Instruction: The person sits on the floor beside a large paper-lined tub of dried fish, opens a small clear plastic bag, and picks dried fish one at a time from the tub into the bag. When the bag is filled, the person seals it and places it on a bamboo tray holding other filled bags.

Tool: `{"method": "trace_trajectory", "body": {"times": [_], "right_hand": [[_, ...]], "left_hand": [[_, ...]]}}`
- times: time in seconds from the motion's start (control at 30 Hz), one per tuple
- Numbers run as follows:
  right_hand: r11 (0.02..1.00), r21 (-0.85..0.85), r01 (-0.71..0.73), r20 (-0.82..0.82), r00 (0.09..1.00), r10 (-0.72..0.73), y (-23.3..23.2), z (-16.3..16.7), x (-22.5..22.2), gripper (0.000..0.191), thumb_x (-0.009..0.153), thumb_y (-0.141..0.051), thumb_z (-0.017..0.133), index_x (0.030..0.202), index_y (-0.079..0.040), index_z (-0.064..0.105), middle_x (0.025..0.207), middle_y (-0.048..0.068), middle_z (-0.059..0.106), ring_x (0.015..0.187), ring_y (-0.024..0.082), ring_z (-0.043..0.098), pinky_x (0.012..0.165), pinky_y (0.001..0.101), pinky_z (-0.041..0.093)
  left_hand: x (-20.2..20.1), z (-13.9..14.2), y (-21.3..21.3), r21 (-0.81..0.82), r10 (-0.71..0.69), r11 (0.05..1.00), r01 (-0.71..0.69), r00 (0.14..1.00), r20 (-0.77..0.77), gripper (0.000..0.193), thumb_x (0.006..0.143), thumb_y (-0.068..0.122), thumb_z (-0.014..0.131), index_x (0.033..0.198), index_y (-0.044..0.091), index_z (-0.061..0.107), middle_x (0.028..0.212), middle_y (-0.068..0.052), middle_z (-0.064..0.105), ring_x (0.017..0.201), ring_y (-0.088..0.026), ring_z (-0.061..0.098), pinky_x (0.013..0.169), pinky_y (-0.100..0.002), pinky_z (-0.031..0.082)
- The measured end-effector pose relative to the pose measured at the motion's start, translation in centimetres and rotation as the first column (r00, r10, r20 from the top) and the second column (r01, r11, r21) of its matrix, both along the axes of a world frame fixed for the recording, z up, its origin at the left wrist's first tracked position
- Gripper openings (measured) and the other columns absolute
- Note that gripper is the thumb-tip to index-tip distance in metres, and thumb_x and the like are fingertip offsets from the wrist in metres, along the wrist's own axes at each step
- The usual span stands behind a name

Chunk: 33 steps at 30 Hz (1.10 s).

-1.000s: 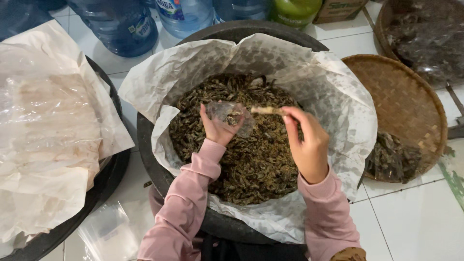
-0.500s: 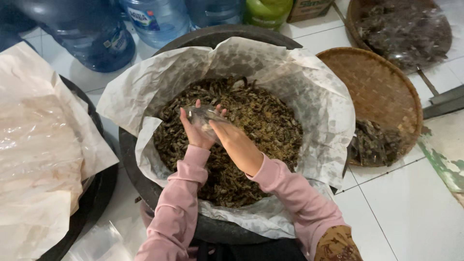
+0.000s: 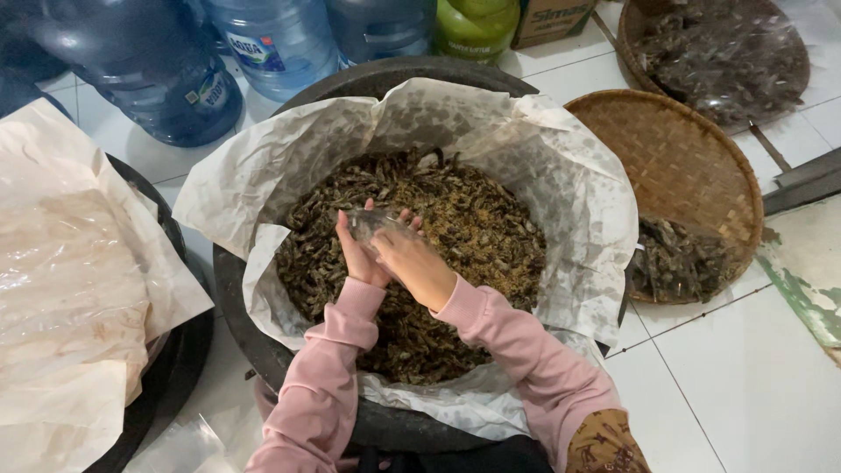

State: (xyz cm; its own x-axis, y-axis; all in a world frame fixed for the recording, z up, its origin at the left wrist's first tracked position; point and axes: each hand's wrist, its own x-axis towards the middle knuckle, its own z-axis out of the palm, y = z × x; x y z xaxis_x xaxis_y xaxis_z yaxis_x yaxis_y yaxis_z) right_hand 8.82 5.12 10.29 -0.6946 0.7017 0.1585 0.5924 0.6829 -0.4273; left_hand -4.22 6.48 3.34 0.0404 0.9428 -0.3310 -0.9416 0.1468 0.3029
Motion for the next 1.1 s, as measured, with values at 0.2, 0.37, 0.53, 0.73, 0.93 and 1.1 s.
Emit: {"method": "trace_trajectory", "body": {"times": [0.2, 0.37, 0.53, 0.73, 0.93, 1.1], "right_hand": [[0.983, 0.133, -0.124, -0.152, 0.978, 0.144, -0.6, 0.5, 0.1, 0.039, 0.086, 0.007, 0.059, 0.125, -0.001, 0.064, 0.11, 0.014, 0.064, 0.101, 0.03, 0.068, 0.086, 0.0416, 0.059], [0.993, 0.122, -0.007, 0.017, 1.0, 0.005, -0.6, 0.8, -0.6, 0.038, 0.086, 0.007, 0.06, 0.123, 0.001, 0.062, 0.117, 0.016, 0.064, 0.098, 0.032, 0.07, 0.077, 0.0433, 0.059], [0.983, 0.115, -0.144, 0.014, 0.99, 0.143, -0.3, 1.8, 0.3, 0.026, 0.089, 0.003, 0.062, 0.115, 0.001, 0.064, 0.119, 0.014, 0.066, 0.103, 0.032, 0.072, 0.084, 0.0412, 0.061], [0.914, 0.241, -0.327, -0.204, 0.904, 0.377, -0.9, 5.8, 3.8, 0.027, 0.09, -0.002, 0.065, 0.117, 0.001, 0.068, 0.128, 0.016, 0.067, 0.104, 0.032, 0.072, 0.089, 0.038, 0.061], [0.957, -0.081, -0.28, -0.268, 0.93, 0.249, 3.7, 7.5, 7.3, 0.023, 0.099, -0.011, 0.064, 0.121, -0.006, 0.07, 0.116, 0.011, 0.074, 0.088, 0.025, 0.074, 0.08, 0.0348, 0.061], [0.979, -0.17, -0.117, -0.075, 0.992, 0.105, 10.6, 0.3, 5.6, 0.019, 0.1, -0.011, 0.063, 0.116, -0.006, 0.073, 0.106, 0.013, 0.077, 0.091, 0.033, 0.074, 0.08, 0.0438, 0.058]], "left_hand": [[-0.7, -0.2, 0.2, 0.09, 0.039, 0.995, -0.045, 0.997, 0.065, 0.077, 0.089, 0.082, 0.044, 0.146, 0.031, 0.04, 0.129, -0.026, 0.059, 0.114, -0.048, 0.061, 0.096, -0.065, 0.051], [-0.6, -0.6, 0.0, 0.015, 0.06, 0.998, -0.06, 0.998, -0.015, 0.084, 0.085, 0.084, 0.042, 0.15, 0.031, 0.036, 0.13, -0.025, 0.06, 0.115, -0.049, 0.062, 0.098, -0.066, 0.05], [-1.0, -0.8, 0.3, 0.065, 0.062, 0.996, -0.065, 0.997, 0.044, 0.081, 0.087, 0.084, 0.044, 0.145, 0.028, 0.04, 0.128, -0.025, 0.06, 0.114, -0.05, 0.06, 0.098, -0.067, 0.05], [-2.1, -0.6, 0.5, 0.172, 0.044, 0.983, -0.068, 0.989, 0.139, 0.079, 0.088, 0.085, 0.043, 0.134, 0.022, 0.05, 0.126, -0.026, 0.062, 0.114, -0.05, 0.061, 0.096, -0.065, 0.051], [-5.7, 1.0, -0.3, 0.028, 0.251, 0.967, -0.252, 0.966, 0.058, 0.084, 0.083, 0.091, 0.043, 0.133, 0.024, 0.055, 0.133, -0.024, 0.064, 0.117, -0.044, 0.063, 0.1, -0.062, 0.051], [-7.6, 0.8, -0.2, 0.154, 0.257, 0.945, -0.287, 0.947, 0.192, 0.092, 0.073, 0.096, 0.039, 0.133, 0.028, 0.057, 0.133, -0.023, 0.064, 0.115, -0.044, 0.062, 0.098, -0.062, 0.051]]}}
